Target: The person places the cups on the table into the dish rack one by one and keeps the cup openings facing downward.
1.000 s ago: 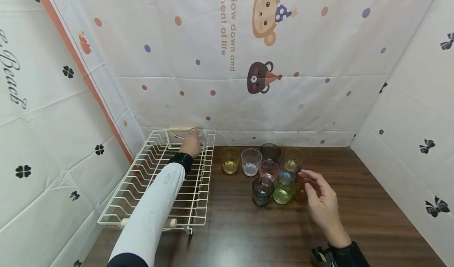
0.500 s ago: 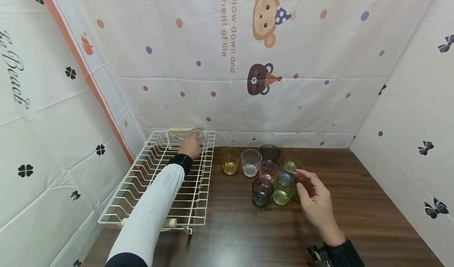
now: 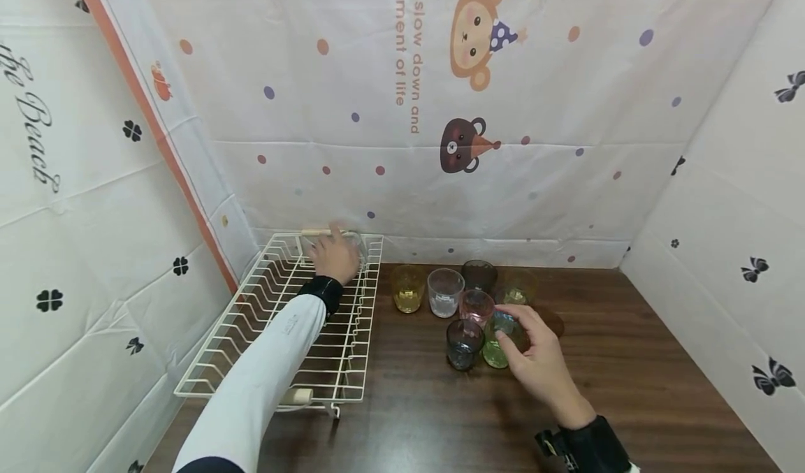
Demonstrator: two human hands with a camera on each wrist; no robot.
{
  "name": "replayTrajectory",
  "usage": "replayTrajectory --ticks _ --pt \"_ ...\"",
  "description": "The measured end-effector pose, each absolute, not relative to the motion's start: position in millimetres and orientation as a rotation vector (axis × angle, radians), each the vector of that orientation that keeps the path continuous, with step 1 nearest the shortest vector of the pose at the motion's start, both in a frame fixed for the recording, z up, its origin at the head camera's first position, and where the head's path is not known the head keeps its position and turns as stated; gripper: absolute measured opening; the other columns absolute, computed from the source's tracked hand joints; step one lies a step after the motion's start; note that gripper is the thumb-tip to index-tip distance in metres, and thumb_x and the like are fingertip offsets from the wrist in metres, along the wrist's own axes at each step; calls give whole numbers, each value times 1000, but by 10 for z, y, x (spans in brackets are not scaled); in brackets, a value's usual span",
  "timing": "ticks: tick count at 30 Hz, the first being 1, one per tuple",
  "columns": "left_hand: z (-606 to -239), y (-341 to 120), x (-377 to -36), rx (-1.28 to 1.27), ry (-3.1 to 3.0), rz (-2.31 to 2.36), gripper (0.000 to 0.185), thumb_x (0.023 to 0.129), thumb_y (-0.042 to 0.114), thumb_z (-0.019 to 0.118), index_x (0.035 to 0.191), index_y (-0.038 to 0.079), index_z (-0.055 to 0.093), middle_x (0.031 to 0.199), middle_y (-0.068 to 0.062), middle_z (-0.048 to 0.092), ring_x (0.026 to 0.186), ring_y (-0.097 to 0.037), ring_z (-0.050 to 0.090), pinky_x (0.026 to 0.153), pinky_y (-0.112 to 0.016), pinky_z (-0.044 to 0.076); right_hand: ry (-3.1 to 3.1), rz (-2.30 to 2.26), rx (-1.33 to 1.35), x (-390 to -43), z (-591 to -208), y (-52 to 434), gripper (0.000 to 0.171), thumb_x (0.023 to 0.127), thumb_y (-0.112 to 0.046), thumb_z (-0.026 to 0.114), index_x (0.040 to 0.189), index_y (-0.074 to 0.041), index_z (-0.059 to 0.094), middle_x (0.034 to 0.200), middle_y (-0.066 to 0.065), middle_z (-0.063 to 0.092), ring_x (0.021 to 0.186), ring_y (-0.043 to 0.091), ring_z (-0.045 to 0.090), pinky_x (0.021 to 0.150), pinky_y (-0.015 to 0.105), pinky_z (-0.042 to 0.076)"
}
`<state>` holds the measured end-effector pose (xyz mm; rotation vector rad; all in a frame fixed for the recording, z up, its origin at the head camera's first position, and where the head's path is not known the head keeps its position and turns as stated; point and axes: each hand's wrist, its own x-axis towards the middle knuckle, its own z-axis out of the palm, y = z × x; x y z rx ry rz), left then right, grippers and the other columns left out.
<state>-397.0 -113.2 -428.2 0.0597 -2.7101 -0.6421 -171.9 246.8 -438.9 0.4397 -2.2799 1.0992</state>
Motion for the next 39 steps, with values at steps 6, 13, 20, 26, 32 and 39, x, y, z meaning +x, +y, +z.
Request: replayTrajectory --ticks 6,13,20,26,32,39 --pt "-4084 -1055 -3776 25 -2626 -656 71 112 39 42 163 -8 28 151 -41 44 150 -57 35 124 -76 18 -2452 915 524 -1808 -4456 2379 49 93 -7 79 139 -20 68 138 2 68 131 22 59 100 52 55" --pt "-3925 -935 -3393 -75 -2701 -776 66 112 43 41 161 -2 36 155 -33 48 149 -51 41 120 -75 22 -2573 825 673 -1912 -4475 2224 51 93 -19 81 142 -19 67 147 6 65 136 30 58 108 62 53" --pt "-3743 -774 -2931 -189 -2760 -864 63 111 36 50 160 -2 38 162 -33 41 152 -53 35 117 -76 23 -2704 594 737 -1997 -4515 2114 57 93 -29 83 146 -20 65 152 7 63 141 34 57 115 65 47" --pt "-3616 -733 -2609 -311 -2722 -805 61 111 36 53 161 3 41 161 -31 44 153 -50 36 116 -75 26 -2868 573 731 -2027 -4549 2070 64 94 -30 81 153 -18 59 162 13 53 151 40 46 121 71 37" --pt "-3559 -762 -2284 -399 -2663 -749 52 108 30 59 154 5 52 154 -31 52 146 -50 45 110 -71 33 -2982 579 760 -2030 -4541 2049 69 96 -26 79 159 -18 52 170 16 43 157 43 37 124 75 27" --pt "-3492 -780 -2044 -461 -2717 -671 54 108 33 61 154 7 54 152 -30 55 145 -49 48 110 -72 35 -3030 485 787 -2042 -4487 2035 67 95 -16 77 158 -16 53 169 14 45 156 44 38 125 71 27"
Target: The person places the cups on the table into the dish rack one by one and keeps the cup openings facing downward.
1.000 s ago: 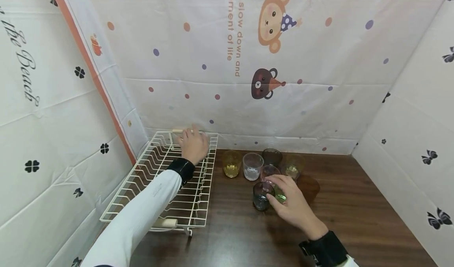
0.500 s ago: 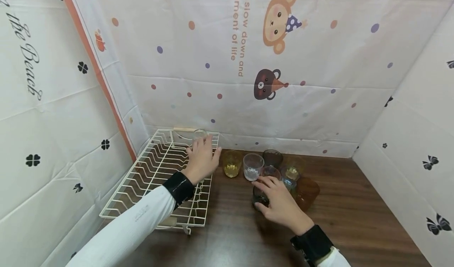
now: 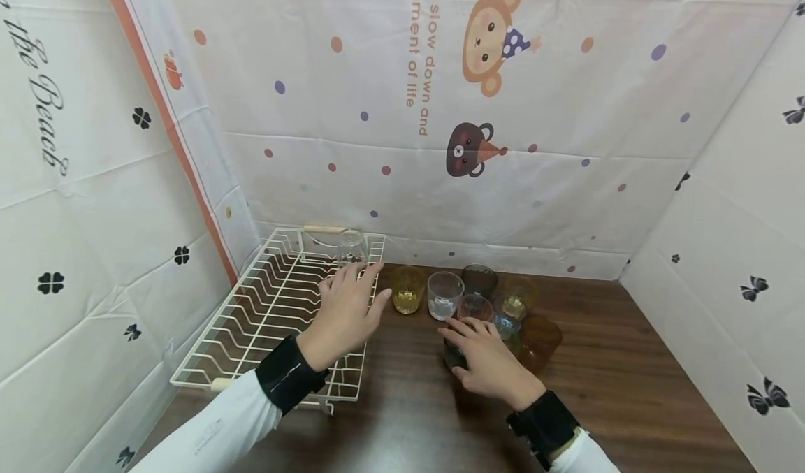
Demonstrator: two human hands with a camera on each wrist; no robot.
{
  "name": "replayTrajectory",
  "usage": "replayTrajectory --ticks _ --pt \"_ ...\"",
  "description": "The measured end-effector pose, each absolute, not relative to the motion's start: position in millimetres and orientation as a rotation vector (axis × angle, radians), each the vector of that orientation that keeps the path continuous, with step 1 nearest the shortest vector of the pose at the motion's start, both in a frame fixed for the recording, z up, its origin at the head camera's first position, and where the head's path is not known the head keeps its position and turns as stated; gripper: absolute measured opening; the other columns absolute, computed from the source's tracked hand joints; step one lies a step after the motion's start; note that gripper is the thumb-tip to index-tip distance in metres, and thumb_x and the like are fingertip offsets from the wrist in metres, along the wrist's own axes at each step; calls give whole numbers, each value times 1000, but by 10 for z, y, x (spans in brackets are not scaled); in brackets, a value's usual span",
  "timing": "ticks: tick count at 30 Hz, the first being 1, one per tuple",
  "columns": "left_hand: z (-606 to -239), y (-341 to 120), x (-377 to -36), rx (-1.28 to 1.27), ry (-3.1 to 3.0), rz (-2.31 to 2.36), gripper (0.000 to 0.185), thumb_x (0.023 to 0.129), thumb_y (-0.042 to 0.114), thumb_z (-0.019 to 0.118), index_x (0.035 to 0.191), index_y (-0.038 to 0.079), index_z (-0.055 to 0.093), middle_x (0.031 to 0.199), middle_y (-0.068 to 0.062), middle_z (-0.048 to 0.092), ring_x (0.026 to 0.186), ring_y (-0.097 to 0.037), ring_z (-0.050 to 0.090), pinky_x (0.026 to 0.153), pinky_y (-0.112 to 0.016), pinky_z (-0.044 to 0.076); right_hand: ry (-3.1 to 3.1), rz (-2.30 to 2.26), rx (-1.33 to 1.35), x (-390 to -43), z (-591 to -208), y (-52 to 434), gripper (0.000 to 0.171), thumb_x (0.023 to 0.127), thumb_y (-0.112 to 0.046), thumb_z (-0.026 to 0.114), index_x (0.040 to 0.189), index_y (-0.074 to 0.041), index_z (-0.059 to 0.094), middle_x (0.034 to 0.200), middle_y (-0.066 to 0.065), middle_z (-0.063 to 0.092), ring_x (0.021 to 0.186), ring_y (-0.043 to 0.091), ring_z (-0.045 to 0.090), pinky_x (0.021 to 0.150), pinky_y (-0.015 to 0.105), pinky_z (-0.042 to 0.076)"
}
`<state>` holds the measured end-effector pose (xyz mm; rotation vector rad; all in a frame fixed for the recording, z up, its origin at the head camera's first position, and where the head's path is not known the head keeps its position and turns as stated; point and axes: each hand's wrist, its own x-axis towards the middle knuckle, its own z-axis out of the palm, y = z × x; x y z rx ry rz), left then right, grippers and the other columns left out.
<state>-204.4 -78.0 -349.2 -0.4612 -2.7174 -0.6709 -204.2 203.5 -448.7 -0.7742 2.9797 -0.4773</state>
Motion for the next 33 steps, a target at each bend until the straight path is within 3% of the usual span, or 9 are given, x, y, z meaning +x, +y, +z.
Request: replayTrajectory --ticks 8,18,24,33 --pt "-3478 -883 -1878 -480 -2734 -633 53 106 34 65 152 9 57 149 -25 60 141 -46 54 108 -69 41 2994 -385 -835 -2097 -4502 1978 65 95 -1 74 156 -13 55 165 15 50 152 44 43 124 68 32" --pt "-3564 -1010 -1816 -457 -2772 -654 53 106 35 66 151 9 58 148 -26 60 141 -47 54 110 -71 42 3021 -355 -819 -2078 -4505 1961 60 96 -7 77 153 -12 58 158 14 57 148 43 47 121 67 36" --pt "-3625 -1070 -1843 -426 -2833 -663 69 104 42 69 160 9 48 154 -30 52 146 -49 49 112 -72 40 3052 -350 -788 -2062 -4504 1979 58 96 -12 79 151 -13 60 155 13 59 144 41 50 120 65 39" --pt "-3690 -1119 -1866 -407 -2846 -660 74 101 45 71 161 9 46 154 -29 51 143 -48 51 104 -65 44 3109 -418 -806 -2038 -4526 1996 59 95 -16 82 150 -16 60 155 15 58 141 42 51 115 67 42"
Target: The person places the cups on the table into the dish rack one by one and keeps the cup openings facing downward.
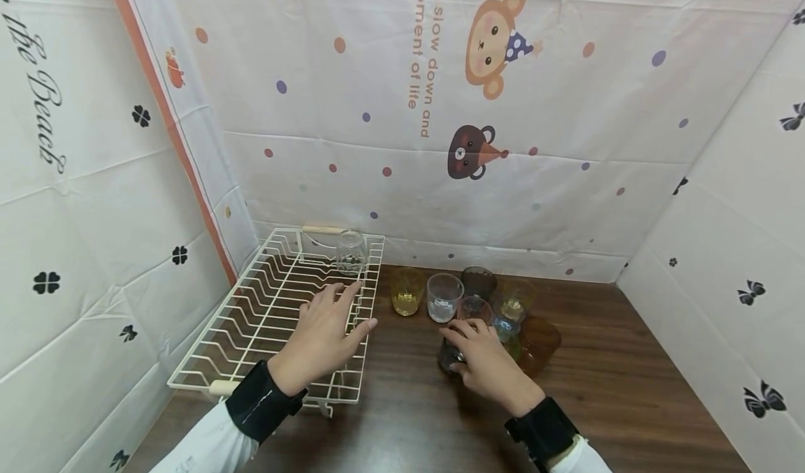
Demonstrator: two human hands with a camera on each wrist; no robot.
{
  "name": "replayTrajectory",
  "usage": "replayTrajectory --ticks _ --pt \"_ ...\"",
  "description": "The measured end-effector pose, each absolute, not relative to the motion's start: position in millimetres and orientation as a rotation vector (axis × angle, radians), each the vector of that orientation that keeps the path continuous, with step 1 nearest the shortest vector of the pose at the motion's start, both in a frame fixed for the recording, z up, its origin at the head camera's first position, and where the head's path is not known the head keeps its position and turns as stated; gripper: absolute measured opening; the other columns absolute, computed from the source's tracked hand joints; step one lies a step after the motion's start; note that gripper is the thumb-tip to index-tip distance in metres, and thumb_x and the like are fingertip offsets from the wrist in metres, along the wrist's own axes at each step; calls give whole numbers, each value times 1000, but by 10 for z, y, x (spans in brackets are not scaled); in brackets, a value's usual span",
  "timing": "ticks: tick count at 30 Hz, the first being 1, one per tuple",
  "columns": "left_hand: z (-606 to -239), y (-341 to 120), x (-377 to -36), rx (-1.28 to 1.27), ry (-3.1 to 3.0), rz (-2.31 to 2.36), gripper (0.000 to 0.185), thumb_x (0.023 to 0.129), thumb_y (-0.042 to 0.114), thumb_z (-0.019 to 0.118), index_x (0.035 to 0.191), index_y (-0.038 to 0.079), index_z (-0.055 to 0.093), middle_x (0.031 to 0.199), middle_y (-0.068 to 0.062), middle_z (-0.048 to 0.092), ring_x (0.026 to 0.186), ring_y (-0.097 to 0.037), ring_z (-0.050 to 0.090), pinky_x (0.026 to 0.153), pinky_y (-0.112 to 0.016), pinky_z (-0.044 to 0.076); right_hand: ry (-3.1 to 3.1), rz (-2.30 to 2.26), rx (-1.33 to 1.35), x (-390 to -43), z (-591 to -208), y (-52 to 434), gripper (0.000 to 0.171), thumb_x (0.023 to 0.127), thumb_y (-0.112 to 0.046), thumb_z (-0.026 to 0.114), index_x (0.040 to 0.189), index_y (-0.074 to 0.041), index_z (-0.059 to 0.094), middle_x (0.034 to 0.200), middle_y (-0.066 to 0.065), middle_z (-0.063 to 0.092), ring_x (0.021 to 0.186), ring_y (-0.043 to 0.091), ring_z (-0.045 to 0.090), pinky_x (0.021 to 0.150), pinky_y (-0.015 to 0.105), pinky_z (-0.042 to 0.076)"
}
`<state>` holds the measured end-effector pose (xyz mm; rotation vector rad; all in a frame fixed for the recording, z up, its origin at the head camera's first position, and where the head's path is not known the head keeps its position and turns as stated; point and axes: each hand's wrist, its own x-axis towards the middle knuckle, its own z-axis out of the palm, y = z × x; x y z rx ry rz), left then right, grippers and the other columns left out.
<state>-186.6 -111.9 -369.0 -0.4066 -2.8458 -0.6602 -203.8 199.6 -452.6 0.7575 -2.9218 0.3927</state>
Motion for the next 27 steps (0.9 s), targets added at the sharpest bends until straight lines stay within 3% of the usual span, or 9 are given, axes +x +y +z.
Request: replayTrajectory --ticks 7,15,22,27 --pt "-3683 -1131 -1840 -415 -2833 -683 74 102 45 70 161 9 45 154 -28 52 145 -46 50 107 -67 42 -2786 614 690 -2007 -4522 1985 61 97 -19 80 153 -16 57 159 16 53 146 43 46 109 62 53" --pt "-3657 -1126 -1813 -406 -2835 -685 75 102 45 70 162 10 44 155 -27 51 145 -47 50 107 -69 42 -2501 850 663 -1996 -4573 1954 63 95 -17 82 152 -13 56 154 17 54 144 38 47 108 63 51" --pt "-3606 -1103 -1789 -440 -2835 -675 76 103 46 69 164 11 41 161 -29 45 150 -49 44 113 -73 38 -2337 1194 529 -2000 -4637 1903 62 95 -10 81 151 -13 56 157 12 50 135 17 50 85 31 60" --pt "-3555 -1064 -1762 -458 -2824 -663 77 103 46 69 164 9 41 163 -30 44 152 -49 43 116 -74 37 -2142 1594 503 -2045 -4689 1903 56 99 0 73 151 -5 53 150 10 51 123 12 61 88 18 59"
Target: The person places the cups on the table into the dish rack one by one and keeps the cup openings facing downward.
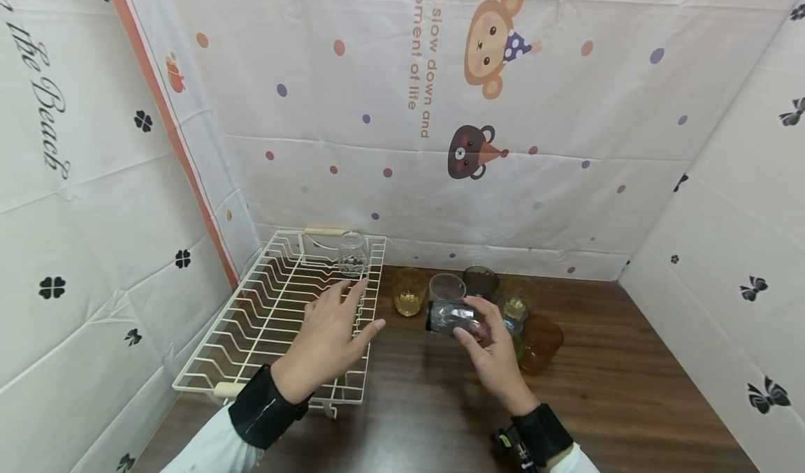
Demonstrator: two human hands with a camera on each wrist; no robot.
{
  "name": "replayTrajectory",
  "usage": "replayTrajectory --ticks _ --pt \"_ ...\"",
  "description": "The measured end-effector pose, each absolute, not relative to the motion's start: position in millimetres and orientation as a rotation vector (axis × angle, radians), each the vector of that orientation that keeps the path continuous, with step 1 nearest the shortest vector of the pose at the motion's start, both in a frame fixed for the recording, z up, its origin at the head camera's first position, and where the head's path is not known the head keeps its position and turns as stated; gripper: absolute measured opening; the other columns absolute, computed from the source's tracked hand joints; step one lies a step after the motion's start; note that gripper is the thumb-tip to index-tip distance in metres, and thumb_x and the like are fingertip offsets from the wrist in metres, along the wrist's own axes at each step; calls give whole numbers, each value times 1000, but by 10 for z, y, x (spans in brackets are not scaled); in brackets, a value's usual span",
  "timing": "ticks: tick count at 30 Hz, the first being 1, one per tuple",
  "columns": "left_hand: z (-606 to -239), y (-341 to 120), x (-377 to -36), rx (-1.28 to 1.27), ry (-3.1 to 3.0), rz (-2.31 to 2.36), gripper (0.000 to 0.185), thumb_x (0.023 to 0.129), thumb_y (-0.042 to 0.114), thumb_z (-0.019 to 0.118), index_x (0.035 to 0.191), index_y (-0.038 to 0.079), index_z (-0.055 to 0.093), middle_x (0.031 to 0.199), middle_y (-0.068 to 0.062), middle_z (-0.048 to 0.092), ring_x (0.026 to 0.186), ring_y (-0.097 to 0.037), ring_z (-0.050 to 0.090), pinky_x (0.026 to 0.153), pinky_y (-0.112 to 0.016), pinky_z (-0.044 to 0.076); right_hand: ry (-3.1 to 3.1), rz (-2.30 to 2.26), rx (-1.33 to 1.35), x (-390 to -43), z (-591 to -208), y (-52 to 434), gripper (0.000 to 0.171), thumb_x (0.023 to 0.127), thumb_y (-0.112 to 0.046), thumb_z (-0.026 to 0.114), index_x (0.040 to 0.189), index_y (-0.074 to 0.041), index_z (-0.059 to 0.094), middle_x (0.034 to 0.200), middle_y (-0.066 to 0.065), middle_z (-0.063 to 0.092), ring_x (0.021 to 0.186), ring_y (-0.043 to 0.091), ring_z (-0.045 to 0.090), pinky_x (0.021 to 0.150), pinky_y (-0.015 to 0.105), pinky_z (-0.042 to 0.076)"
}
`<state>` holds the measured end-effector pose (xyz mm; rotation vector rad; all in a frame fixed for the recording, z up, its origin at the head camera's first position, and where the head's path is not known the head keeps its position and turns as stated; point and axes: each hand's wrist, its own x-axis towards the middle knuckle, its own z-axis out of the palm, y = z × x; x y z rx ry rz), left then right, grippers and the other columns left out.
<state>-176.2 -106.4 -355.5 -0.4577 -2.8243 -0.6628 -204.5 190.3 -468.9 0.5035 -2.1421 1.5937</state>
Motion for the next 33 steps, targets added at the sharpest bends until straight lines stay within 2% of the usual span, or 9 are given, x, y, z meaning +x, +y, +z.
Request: replayTrajectory --ticks 5,8,13,16,19,26,33 --pt "-3529 -1012 -1737 -476 -2815 -633 77 102 46 70 163 8 42 161 -31 45 151 -48 45 114 -73 39 -1968 1932 413 -2078 -4745 1899 50 104 3 63 151 4 46 136 0 57 108 3 62 84 15 58" --pt "-3535 -992 -1736 -479 -2816 -616 77 102 46 70 163 8 42 161 -31 45 150 -48 45 113 -72 40 -1876 2119 362 -2080 -4775 1891 47 108 -1 57 152 4 42 137 -5 55 108 1 61 85 17 58" --pt "-3538 -983 -1731 -480 -2812 -610 77 101 45 71 163 8 43 161 -31 45 150 -48 45 112 -71 41 -1687 2429 344 -2056 -4794 1909 40 114 -15 49 153 -7 42 143 -4 53 121 7 64 95 28 62" --pt "-3540 -985 -1727 -482 -2811 -611 77 101 45 71 162 8 43 161 -31 45 151 -48 45 113 -72 41 -1528 2642 368 -2044 -4767 1948 34 116 -23 45 150 -16 45 145 -4 56 130 12 64 101 37 62" --pt "-3539 -986 -1720 -486 -2815 -608 78 101 45 71 163 9 42 162 -31 45 152 -48 44 113 -72 40 -1356 2819 404 -2049 -4727 1995 29 117 -27 40 145 -23 47 144 -4 63 135 15 63 106 40 59" --pt "-3535 -981 -1714 -494 -2814 -601 78 101 44 72 163 8 42 161 -31 45 151 -49 44 113 -73 40 -1190 2971 426 -2027 -4653 2025 28 118 -27 35 141 -25 51 144 -1 67 140 20 60 110 42 57" --pt "-3541 -940 -1723 -497 -2811 -608 78 100 45 72 162 8 43 162 -33 44 151 -49 44 114 -74 40 -1194 3019 377 -1966 -4615 1957 31 117 -29 38 149 -27 39 145 -3 65 138 16 61 111 41 56"
